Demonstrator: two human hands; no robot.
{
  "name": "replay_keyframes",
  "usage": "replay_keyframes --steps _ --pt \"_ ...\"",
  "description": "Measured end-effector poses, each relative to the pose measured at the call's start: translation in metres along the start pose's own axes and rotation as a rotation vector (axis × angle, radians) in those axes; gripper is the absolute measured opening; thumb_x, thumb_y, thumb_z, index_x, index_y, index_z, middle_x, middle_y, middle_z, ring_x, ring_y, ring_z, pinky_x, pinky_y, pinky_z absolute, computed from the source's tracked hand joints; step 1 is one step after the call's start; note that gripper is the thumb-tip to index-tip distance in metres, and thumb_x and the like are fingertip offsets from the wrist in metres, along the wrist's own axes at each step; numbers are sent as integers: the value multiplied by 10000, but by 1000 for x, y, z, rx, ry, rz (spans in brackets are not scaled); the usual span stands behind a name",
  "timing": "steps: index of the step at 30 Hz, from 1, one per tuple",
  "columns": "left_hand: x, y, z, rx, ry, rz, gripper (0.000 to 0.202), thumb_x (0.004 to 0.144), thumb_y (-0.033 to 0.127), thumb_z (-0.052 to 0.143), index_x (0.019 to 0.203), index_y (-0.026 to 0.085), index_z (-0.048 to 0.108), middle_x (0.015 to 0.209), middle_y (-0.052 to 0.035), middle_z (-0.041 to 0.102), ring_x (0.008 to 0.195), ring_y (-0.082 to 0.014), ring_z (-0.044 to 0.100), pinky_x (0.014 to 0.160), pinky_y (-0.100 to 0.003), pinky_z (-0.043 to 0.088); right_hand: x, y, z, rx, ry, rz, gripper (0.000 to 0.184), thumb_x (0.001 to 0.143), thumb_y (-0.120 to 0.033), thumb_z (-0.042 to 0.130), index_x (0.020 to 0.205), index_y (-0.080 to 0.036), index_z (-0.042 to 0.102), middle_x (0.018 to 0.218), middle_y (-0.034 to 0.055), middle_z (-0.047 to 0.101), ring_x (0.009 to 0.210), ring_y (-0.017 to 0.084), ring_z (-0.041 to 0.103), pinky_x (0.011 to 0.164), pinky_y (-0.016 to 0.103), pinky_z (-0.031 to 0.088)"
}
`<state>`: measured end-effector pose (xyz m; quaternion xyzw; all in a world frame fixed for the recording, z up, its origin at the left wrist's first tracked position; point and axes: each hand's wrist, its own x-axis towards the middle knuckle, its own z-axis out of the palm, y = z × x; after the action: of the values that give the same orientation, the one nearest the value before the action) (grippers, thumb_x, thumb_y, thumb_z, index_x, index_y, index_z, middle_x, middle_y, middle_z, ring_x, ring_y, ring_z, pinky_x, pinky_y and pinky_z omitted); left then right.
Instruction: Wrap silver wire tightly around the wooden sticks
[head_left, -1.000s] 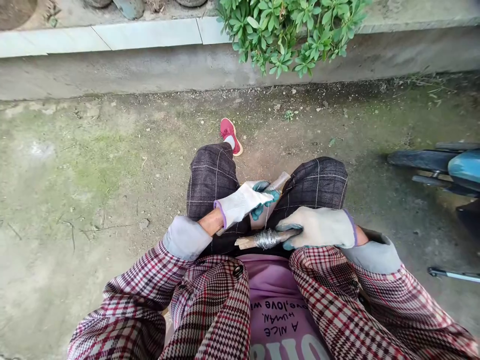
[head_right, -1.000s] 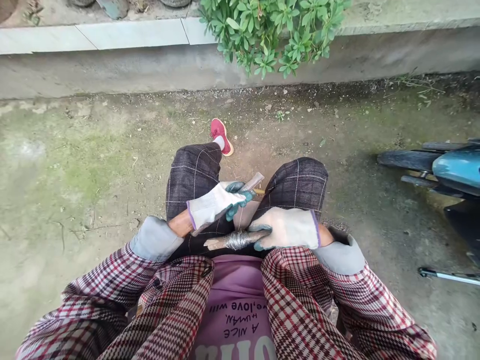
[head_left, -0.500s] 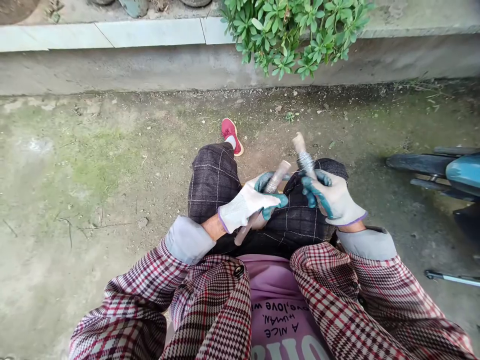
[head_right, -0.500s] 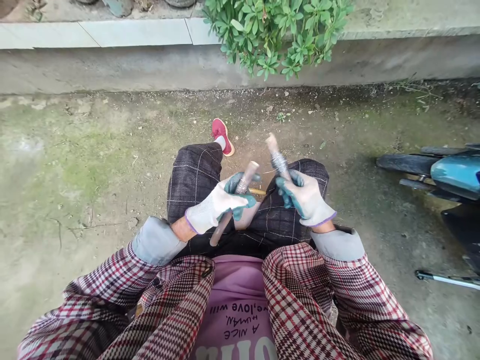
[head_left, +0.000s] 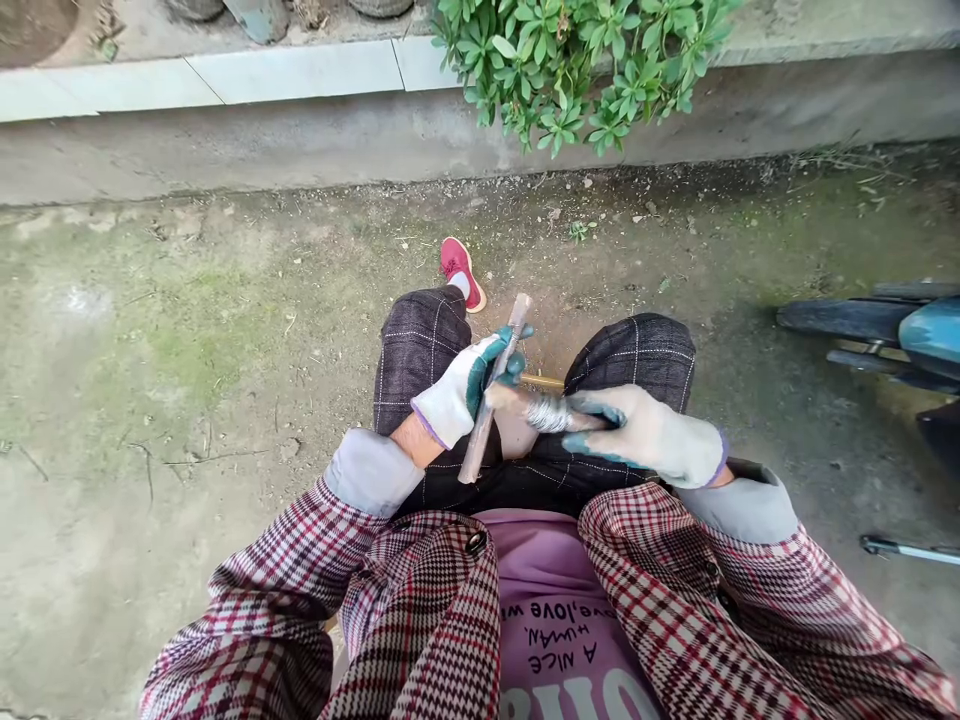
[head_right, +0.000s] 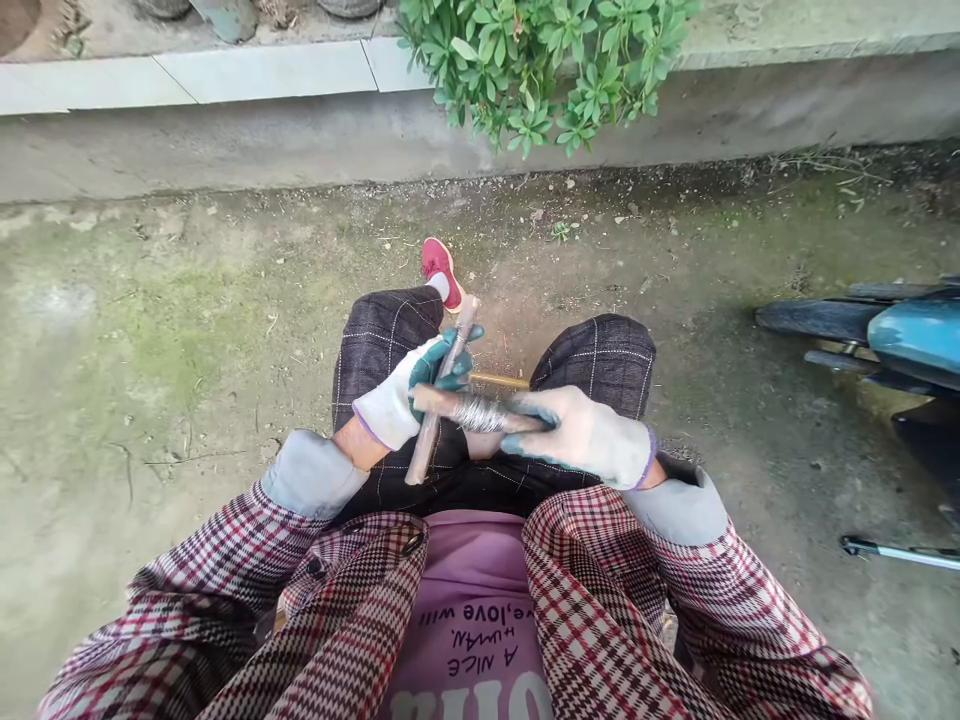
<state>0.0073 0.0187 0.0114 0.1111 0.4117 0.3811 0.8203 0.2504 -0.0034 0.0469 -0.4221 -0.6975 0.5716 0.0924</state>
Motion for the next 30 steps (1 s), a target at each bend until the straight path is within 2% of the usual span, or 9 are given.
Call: replay_keyframes --steps 3,5,10,12,16,18,22,26,30 --pt "-3 5 -3 -3 -74 -17 329 999 451 588 1127 160 672 553 77 472 366 -65 340 364 -178 286 0 -2 3 -271 -74 -26 242 859 -286 730 1093 -244 774 886 -13 781 752 160 709 682 241 500" --pt "-5 6 -3 50 -74 3 315 957 423 646 1116 152 673 549 81 475 365 -63 343 353 -175 286 -1 -2 7 -423 -131 -47 201 888 -273 683 1068 -254 771 955 8 794 815 182 728 728 264 508" --pt "-10 6 6 433 164 52 131 824 192 725 918 117 672 563 50 567 367 -63 445 346 -188 350 8 8 19 -728 -196 98 143 846 -204 682 961 -206 768 924 108 787 790 295 739 682 366 500" --pt "-15 5 13 522 144 103 134 810 206 729 888 115 671 574 39 597 365 -59 458 341 -189 346 17 17 22 -743 -135 199 125 800 -172 711 909 -179 772 841 145 771 710 318 722 634 387 477" --pt "-28 0 24 515 -181 54 312 728 267 803 963 112 666 676 5 675 440 -72 542 402 -195 410 31 40 12 -567 102 363 125 797 -256 738 906 -201 767 802 120 757 736 310 708 679 392 488" --pt "-32 -5 25 463 -283 -22 404 689 244 840 1028 111 663 701 2 681 490 -86 583 442 -198 431 31 49 1 -335 258 367 124 803 -294 731 890 -206 742 760 71 725 690 251 672 649 354 486" --pt "-27 -13 19 221 -278 -10 569 674 216 854 1201 147 650 639 70 585 445 -56 484 425 -184 355 22 42 -10 278 499 267 269 851 -456 677 937 -202 672 682 -11 616 515 142 527 452 287 424" --pt "-12 -13 7 -14 -218 99 603 687 271 864 1241 175 647 621 100 488 437 -45 378 407 -172 306 14 13 -5 639 520 151 391 762 -490 808 961 -185 668 625 -49 569 428 96 461 365 247 389" --pt "-1 -10 -2 24 -154 91 442 807 367 803 1164 142 673 645 52 560 446 -60 415 415 -187 334 9 -4 4 682 446 101 346 719 -422 880 827 -172 667 588 -44 580 410 83 475 357 223 394"
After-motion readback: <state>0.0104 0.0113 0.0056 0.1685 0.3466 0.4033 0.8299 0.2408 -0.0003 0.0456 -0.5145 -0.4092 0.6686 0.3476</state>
